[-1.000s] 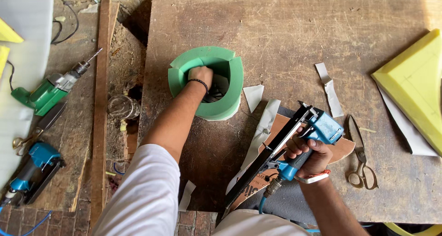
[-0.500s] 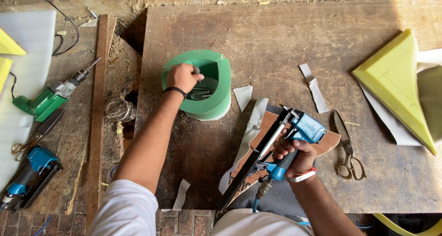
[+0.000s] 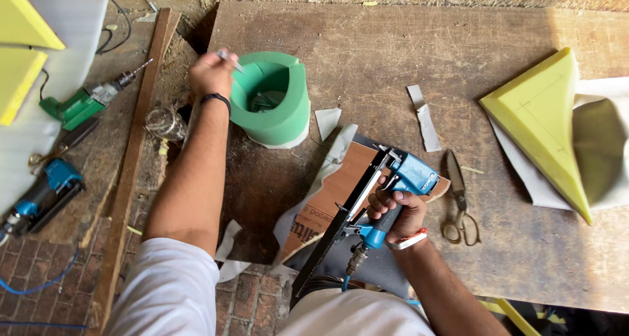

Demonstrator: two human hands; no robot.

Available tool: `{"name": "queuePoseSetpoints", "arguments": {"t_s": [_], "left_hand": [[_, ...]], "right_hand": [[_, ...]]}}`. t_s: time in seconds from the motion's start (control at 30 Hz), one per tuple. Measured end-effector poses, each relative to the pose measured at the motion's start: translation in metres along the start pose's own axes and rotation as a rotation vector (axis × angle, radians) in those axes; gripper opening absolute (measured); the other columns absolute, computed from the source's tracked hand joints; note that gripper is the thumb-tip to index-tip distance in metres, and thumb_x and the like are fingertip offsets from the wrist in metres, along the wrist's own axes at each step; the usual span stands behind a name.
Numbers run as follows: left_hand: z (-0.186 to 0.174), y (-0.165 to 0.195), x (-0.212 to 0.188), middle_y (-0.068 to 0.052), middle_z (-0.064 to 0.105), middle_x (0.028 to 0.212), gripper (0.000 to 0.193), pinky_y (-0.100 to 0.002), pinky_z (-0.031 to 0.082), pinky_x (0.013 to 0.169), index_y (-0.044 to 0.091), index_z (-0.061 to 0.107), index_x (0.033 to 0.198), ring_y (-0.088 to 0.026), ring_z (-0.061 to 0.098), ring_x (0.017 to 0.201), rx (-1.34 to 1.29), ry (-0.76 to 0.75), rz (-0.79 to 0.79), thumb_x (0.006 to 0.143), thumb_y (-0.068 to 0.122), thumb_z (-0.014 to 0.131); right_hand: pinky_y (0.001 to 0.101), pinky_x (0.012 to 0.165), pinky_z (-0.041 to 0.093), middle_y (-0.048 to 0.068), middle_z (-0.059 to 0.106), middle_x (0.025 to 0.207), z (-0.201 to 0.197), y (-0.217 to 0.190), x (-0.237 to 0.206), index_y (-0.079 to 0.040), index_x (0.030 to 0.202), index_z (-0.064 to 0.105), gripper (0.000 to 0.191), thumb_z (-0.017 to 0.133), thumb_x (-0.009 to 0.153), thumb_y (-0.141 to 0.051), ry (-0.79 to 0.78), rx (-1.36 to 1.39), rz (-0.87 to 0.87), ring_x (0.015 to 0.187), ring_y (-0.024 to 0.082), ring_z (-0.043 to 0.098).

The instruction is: The person staples light-colored fabric onto a wooden board with foam, repeatedly folding and securing edges while creating tufted indentations. They use a pneumatic staple gun and scissors to trim excess fabric, adjusting the material to maintain tension and shape.

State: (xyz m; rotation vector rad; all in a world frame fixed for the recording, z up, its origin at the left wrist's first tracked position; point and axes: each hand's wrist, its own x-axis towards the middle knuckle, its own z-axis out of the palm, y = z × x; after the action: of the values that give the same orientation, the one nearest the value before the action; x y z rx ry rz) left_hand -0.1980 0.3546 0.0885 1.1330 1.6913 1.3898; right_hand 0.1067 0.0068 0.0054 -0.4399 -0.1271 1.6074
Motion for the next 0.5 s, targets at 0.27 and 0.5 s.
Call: {"name": "queuePoseSetpoints", "arguments": {"t_s": [0.27,0.5], "left_hand": [[0.011,0.027,-0.304,-0.004,0.071,0.083,0.014,-0.027,0.06,0.068,0.007,0.066,0.094,-0.012,0.068,0.073,-0.568,-0.355,-0.069,0.086,0.009,0.077],[0.034,0.032,-0.473,-0.01,0.079,0.089,0.008,-0.027,0.061,0.069,0.002,0.074,0.093,-0.012,0.074,0.08,-0.226,-0.469,0.185,0.089,0.004,0.08]], "right_hand": [[0.0302,0.058,0.051,-0.001,0.054,0.065,-0.045,-0.074,-0.061,-0.003,0.114,0.064,0.04,0.072,0.078,-0.019,-0.101,0.063,0.067,0.063,0.016,0.056],[0.0311,0.059,0.052,-0.002,0.055,0.067,-0.05,-0.086,-0.081,-0.006,0.109,0.064,0.032,0.073,0.082,-0.021,-0.15,0.091,0.142,0.064,0.016,0.057]]}}
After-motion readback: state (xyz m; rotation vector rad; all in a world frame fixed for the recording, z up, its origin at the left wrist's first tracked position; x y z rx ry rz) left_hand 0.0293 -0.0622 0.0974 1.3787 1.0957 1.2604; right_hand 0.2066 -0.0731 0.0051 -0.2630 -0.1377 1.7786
